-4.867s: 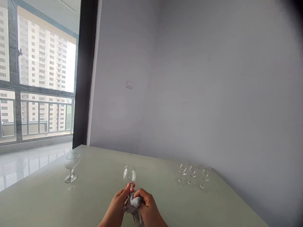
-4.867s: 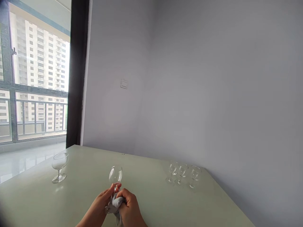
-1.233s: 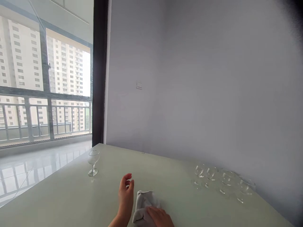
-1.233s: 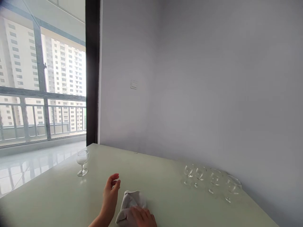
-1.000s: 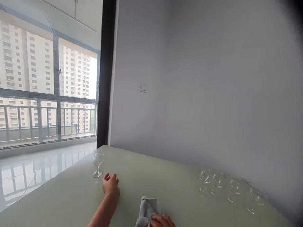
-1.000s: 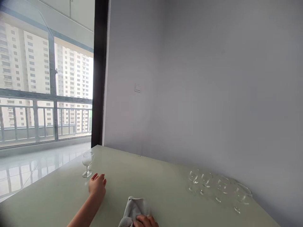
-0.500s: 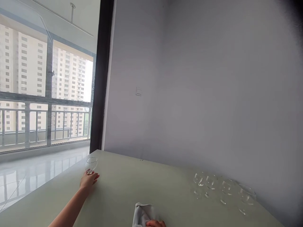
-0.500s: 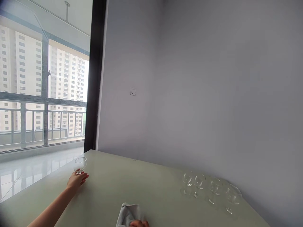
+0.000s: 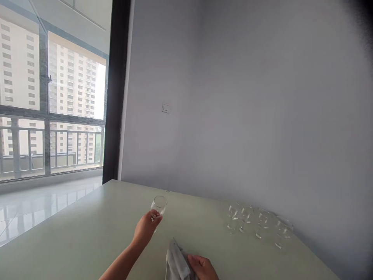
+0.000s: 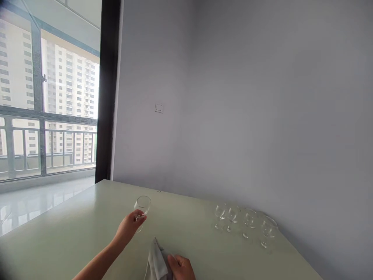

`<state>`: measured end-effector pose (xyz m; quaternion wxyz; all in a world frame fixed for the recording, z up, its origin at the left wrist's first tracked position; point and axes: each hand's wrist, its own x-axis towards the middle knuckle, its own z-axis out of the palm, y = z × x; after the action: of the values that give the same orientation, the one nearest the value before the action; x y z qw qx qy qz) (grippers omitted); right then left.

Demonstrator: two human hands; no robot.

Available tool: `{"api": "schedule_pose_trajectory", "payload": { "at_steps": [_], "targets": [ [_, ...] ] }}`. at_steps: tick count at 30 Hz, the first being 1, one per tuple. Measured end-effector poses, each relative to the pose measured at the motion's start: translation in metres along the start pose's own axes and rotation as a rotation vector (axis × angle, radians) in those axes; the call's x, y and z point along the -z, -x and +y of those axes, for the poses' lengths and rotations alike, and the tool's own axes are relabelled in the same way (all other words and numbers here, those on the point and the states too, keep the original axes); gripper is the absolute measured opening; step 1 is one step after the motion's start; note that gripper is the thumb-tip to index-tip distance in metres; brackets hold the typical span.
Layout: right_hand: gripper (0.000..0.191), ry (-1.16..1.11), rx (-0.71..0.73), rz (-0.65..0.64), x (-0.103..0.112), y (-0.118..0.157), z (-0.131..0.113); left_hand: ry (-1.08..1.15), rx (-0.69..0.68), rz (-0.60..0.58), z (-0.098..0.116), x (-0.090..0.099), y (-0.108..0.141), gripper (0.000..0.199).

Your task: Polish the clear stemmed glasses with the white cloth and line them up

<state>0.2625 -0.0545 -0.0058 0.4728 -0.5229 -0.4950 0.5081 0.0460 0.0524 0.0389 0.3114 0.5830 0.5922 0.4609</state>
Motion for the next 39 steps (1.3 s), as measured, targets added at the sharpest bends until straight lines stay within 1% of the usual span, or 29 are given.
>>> {"api": "schedule_pose_trajectory", "payload": {
  "at_steps": [2,5,7,10,13,16,19,21,23,25,26,27,29,31,33,35,37,38,39],
  "targets": [
    [0.047,-0.292,-0.059,-0.016,0.012,0.005,-0.016,-0.007,-0.025,-0.005,0.002,-0.013,0.011,0.016],
    [0.039,-0.645,-0.135,0.019,0.028,0.014,-0.037,0.009,-0.015,-0.006,-0.003,-0.02,0.023,0.029],
    [0.031,-0.772,-0.123,0.025,0.037,0.019,-0.048,0.025,0.0,-0.02,-0.008,-0.02,0.028,0.033],
    [0.02,-0.79,-0.035,0.031,0.046,0.025,-0.057,0.063,-0.016,-0.077,-0.012,-0.017,0.032,0.032],
    [0.02,-0.708,0.004,0.082,0.051,0.03,-0.061,0.073,-0.039,-0.127,-0.009,-0.017,0.034,0.03],
    [0.02,-0.627,0.054,0.144,0.055,0.034,-0.064,0.046,-0.056,-0.159,-0.008,-0.022,0.035,0.029],
    [0.016,-0.587,0.081,0.145,0.062,0.033,-0.065,-0.017,-0.073,-0.171,-0.01,-0.026,0.037,0.024],
    [0.018,-0.528,0.091,0.163,0.069,0.031,-0.066,-0.085,-0.09,-0.164,-0.011,-0.028,0.04,0.019],
    [0.021,-0.466,0.089,0.191,0.075,0.03,-0.074,-0.16,-0.124,-0.151,-0.012,-0.028,0.042,0.016],
    [0.017,-0.314,0.144,0.18,0.077,0.031,-0.09,-0.228,-0.169,-0.142,-0.011,-0.027,0.045,0.015],
    [0.012,-0.181,0.195,0.145,0.074,0.033,-0.101,-0.258,-0.19,-0.141,-0.011,-0.027,0.046,0.015],
    [0.011,-0.006,0.26,0.087,0.069,0.035,-0.112,-0.283,-0.207,-0.141,-0.011,-0.026,0.047,0.015],
    [0.019,0.388,0.381,-0.077,0.054,0.04,-0.133,-0.32,-0.232,-0.148,-0.01,-0.026,0.049,0.015],
    [0.019,0.674,0.426,-0.229,0.037,0.044,-0.146,-0.333,-0.249,-0.157,-0.009,-0.026,0.05,0.014],
    [0.016,0.811,0.417,-0.332,0.023,0.045,-0.148,-0.328,-0.264,-0.164,-0.007,-0.026,0.051,0.013],
    [0.014,0.788,0.378,-0.402,0.013,0.042,-0.141,-0.315,-0.273,-0.166,-0.005,-0.027,0.052,0.013],
    [0.02,0.606,0.364,-0.445,0.006,0.035,-0.13,-0.297,-0.272,-0.173,-0.002,-0.027,0.054,0.012],
    [0.026,0.485,0.366,-0.434,0.002,0.03,-0.123,-0.287,-0.27,-0.179,-0.001,-0.027,0.054,0.012],
    [0.032,0.359,0.365,-0.392,-0.003,0.024,-0.116,-0.276,-0.267,-0.185,0.0,-0.027,0.055,0.011]
  ]
}}
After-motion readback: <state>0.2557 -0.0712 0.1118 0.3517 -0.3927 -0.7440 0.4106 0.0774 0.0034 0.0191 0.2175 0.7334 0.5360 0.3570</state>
